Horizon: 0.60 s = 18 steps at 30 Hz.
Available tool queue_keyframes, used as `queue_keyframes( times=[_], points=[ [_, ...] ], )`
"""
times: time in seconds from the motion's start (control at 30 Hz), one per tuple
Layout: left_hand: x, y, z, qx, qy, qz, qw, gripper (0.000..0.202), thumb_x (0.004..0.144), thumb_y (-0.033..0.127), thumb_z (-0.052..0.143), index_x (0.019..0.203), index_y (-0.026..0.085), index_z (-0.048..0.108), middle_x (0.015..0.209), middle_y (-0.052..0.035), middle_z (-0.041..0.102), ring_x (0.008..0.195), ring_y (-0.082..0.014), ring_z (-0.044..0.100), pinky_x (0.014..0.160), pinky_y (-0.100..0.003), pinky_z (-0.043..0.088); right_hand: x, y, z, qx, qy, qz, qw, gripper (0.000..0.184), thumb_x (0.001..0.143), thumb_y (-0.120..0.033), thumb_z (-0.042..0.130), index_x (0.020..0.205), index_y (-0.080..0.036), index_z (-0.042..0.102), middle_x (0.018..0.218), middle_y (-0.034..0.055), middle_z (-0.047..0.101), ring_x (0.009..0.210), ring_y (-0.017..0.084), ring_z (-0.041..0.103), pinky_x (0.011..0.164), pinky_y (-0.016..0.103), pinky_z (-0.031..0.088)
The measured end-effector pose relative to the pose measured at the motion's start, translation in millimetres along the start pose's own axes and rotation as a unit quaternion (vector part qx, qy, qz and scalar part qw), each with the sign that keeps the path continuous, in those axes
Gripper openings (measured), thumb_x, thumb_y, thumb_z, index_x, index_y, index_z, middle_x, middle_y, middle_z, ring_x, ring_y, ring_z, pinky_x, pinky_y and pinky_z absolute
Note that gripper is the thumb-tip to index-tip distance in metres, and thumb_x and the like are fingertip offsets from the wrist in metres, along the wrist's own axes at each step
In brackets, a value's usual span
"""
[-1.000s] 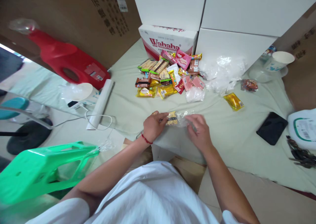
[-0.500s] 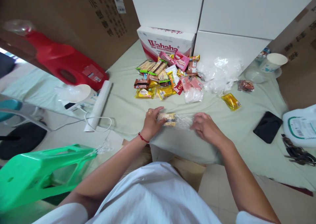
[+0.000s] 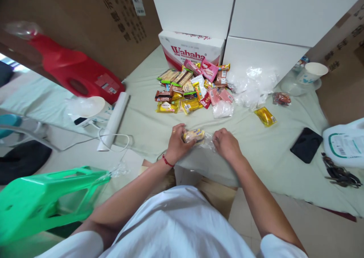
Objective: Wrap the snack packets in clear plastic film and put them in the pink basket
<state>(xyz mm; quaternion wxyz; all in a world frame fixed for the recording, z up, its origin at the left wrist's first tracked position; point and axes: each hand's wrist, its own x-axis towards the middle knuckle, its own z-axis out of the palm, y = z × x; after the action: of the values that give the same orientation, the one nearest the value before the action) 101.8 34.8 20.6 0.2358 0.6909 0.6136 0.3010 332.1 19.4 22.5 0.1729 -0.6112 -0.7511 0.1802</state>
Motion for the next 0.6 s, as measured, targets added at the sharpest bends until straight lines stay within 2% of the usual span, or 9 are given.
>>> queue_keyframes(
  times=[0.07, 0.13, 0.2, 0.27, 0.33, 0.37, 0.47, 0.53, 0.6],
  points=[
    [-9.7, 10.6, 9.0, -0.004, 0.014, 0.031, 0.999, 0.024, 0.077, 0.019, 0.070, 0.092, 0.023, 0.051, 0.111, -0.0106, 0.061, 0.113, -0.0250, 0.060, 0.094, -0.038, 0.053, -14.6, -17.8, 4.5, 0.099, -0.006, 0.025, 0.995, 0.014, 0.094, -0.027, 0.054, 0.090, -0.021, 0.066, 0.089, 0.0058, 0.065, 0.083, 0.020, 0.060, 0.080, 0.032, 0.048],
    [-18.5, 20.6, 19.5, 0.029, 0.022, 0.068, 0.997, 0.017, 0.083, 0.016, 0.062, 0.096, 0.022, 0.053, 0.113, -0.0123, 0.061, 0.109, -0.0255, 0.061, 0.091, -0.040, 0.053, -27.1, -35.5, 13.8, 0.259, 0.008, 0.060, 0.964, 0.017, 0.092, -0.032, 0.054, 0.093, -0.022, 0.067, 0.089, 0.0047, 0.068, 0.085, 0.021, 0.062, 0.083, 0.033, 0.050],
    [-25.7, 26.6, 29.1, 0.063, 0.023, 0.121, 0.990, 0.014, 0.088, 0.015, 0.055, 0.100, 0.021, 0.056, 0.120, -0.0158, 0.060, 0.117, -0.0283, 0.060, 0.096, -0.046, 0.051, -36.0, -49.2, 25.9, 0.449, 0.032, 0.119, 0.885, 0.023, 0.090, -0.041, 0.056, 0.098, -0.023, 0.069, 0.095, 0.0050, 0.072, 0.089, 0.022, 0.066, 0.084, 0.036, 0.053],
    [-31.7, 27.5, 35.7, 0.062, -0.001, 0.184, 0.981, 0.018, 0.087, 0.015, 0.054, 0.104, 0.020, 0.057, 0.128, -0.0185, 0.058, 0.127, -0.0313, 0.056, 0.103, -0.051, 0.048, -41.4, -56.6, 35.9, 0.602, 0.055, 0.183, 0.775, 0.032, 0.086, -0.051, 0.061, 0.098, -0.023, 0.071, 0.095, 0.0054, 0.074, 0.088, 0.023, 0.068, 0.081, 0.037, 0.055],
    [-36.8, 24.7, 38.9, 0.024, -0.049, 0.253, 0.966, 0.032, 0.080, 0.017, 0.058, 0.112, 0.018, 0.056, 0.138, -0.0215, 0.053, 0.140, -0.0350, 0.047, 0.110, -0.056, 0.044, -44.2, -57.8, 40.1, 0.683, 0.081, 0.236, 0.687, 0.036, 0.080, -0.056, 0.071, 0.092, -0.023, 0.071, 0.090, 0.0046, 0.073, 0.084, 0.022, 0.068, 0.078, 0.036, 0.057],
    [-39.0, 23.1, 39.7, -0.001, -0.074, 0.280, 0.957, 0.043, 0.076, 0.018, 0.059, 0.118, 0.017, 0.054, 0.144, -0.0230, 0.050, 0.146, -0.0366, 0.040, 0.114, -0.058, 0.041, -45.0, -56.9, 39.9, 0.698, 0.093, 0.256, 0.662, 0.036, 0.076, -0.056, 0.078, 0.089, -0.022, 0.070, 0.088, 0.0037, 0.073, 0.082, 0.021, 0.068, 0.078, 0.034, 0.057],
    [-41.9, 22.5, 41.8, -0.080, -0.128, 0.317, 0.936, 0.072, 0.071, 0.018, 0.057, 0.141, 0.016, 0.040, 0.154, -0.0232, 0.042, 0.156, -0.0367, 0.026, 0.121, -0.062, 0.034, -47.1, -51.9, 33.8, 0.702, 0.125, 0.298, 0.634, 0.037, 0.069, -0.050, 0.089, 0.082, -0.022, 0.069, 0.085, 0.0013, 0.072, 0.079, 0.018, 0.067, 0.079, 0.032, 0.058],
    [-40.0, 27.6, 44.7, -0.138, -0.154, 0.350, 0.914, 0.086, 0.071, 0.017, 0.056, 0.152, 0.019, 0.027, 0.156, -0.0207, 0.040, 0.157, -0.0360, 0.026, 0.123, -0.065, 0.031, -50.3, -47.2, 27.7, 0.700, 0.135, 0.305, 0.631, 0.038, 0.068, -0.050, 0.090, 0.084, -0.021, 0.070, 0.088, 0.0015, 0.073, 0.081, 0.018, 0.067, 0.079, 0.032, 0.059],
    [-36.1, 35.9, 47.5, -0.197, -0.181, 0.397, 0.878, 0.095, 0.072, 0.017, 0.056, 0.159, 0.020, 0.019, 0.158, -0.0203, 0.038, 0.157, -0.0364, 0.027, 0.125, -0.065, 0.031, -54.8, -37.2, 18.9, 0.690, 0.145, 0.304, 0.641, 0.039, 0.067, -0.048, 0.092, 0.088, -0.021, 0.072, 0.093, 0.0025, 0.075, 0.085, 0.019, 0.069, 0.080, 0.032, 0.060]
  ],
)
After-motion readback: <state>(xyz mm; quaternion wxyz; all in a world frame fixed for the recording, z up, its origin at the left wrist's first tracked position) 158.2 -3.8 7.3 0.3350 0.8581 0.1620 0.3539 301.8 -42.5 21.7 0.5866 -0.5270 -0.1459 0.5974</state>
